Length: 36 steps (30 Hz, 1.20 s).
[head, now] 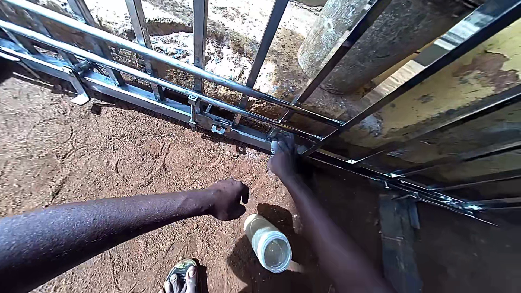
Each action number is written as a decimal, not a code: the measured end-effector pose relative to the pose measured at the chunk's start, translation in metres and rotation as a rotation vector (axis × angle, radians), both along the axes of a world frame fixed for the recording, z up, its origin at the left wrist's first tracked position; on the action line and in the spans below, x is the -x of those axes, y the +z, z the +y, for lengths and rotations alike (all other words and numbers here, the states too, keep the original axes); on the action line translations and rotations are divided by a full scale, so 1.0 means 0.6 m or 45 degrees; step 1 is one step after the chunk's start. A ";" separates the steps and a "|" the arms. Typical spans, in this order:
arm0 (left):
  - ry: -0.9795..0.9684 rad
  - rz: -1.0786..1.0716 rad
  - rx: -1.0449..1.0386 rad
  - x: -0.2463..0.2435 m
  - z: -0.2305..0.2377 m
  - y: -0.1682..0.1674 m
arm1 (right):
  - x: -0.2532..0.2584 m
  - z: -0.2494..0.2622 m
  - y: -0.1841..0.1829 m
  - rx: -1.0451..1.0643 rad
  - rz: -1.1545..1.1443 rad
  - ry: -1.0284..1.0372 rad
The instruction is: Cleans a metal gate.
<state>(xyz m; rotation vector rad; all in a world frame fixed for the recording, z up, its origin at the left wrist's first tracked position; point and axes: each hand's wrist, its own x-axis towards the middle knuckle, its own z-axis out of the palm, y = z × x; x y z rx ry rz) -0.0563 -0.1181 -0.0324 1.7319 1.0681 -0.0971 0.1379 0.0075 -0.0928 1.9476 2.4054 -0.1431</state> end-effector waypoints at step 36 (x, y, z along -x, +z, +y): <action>0.031 -0.093 0.065 0.010 0.031 -0.029 | -0.050 0.025 0.010 -0.115 0.380 0.079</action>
